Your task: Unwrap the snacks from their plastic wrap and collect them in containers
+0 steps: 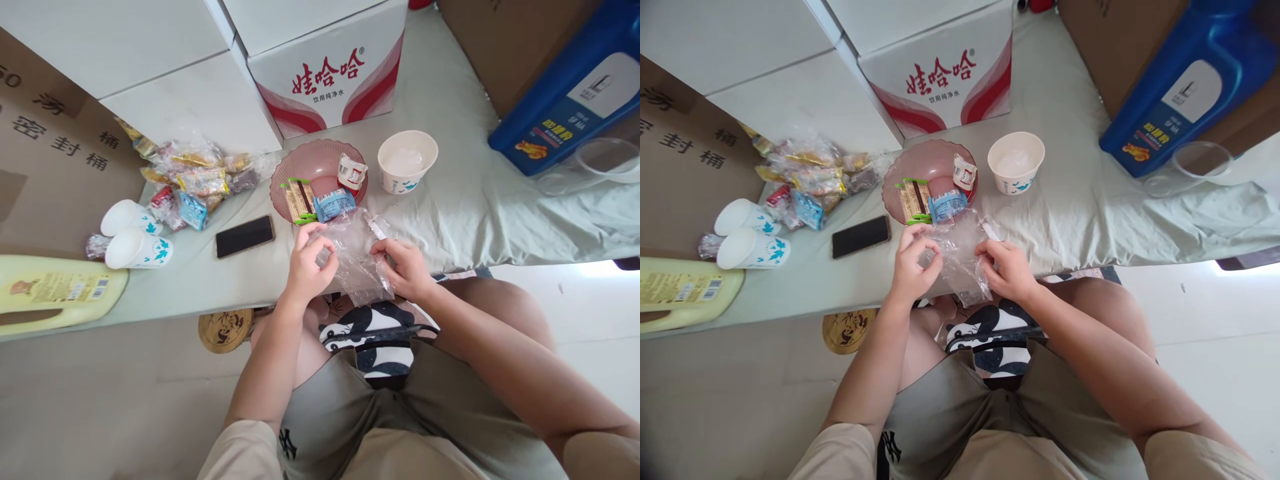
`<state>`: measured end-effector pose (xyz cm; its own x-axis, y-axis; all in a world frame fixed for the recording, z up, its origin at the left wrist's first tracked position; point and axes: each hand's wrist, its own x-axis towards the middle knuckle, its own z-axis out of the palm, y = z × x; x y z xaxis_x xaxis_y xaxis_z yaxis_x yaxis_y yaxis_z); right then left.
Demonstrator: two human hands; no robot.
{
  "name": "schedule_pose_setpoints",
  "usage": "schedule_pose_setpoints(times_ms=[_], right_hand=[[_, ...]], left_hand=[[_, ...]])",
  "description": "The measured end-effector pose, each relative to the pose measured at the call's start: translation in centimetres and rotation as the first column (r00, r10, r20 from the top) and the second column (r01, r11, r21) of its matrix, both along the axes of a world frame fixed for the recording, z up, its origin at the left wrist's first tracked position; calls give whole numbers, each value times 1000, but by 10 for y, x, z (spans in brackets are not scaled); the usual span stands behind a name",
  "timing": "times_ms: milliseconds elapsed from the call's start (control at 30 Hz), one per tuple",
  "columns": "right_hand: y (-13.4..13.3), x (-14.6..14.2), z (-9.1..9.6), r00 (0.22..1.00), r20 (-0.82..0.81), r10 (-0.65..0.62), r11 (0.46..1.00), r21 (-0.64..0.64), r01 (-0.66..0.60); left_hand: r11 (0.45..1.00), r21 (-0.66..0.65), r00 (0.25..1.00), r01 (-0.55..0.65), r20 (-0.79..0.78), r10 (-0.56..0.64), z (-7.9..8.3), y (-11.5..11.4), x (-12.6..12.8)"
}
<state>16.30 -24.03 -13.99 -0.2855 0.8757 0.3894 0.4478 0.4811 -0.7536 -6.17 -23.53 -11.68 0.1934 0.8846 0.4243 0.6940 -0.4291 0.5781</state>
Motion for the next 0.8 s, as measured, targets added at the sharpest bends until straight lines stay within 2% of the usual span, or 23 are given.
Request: schedule_pose_setpoints(times_ms=[233,567,800], right_hand=[[-2,1,1,1000,-17,-15,998,-57,14],[1,4,2,999,-33,4,992,-126,-8],[3,8,3,989,-62,-133,983,-139,124]], left_hand=[[994,-35,993,106,50,-104,1,3,5],[992,-38,989,122,86,-119,1,5,5],[990,-29,972,140,194,-132,3,5,4]])
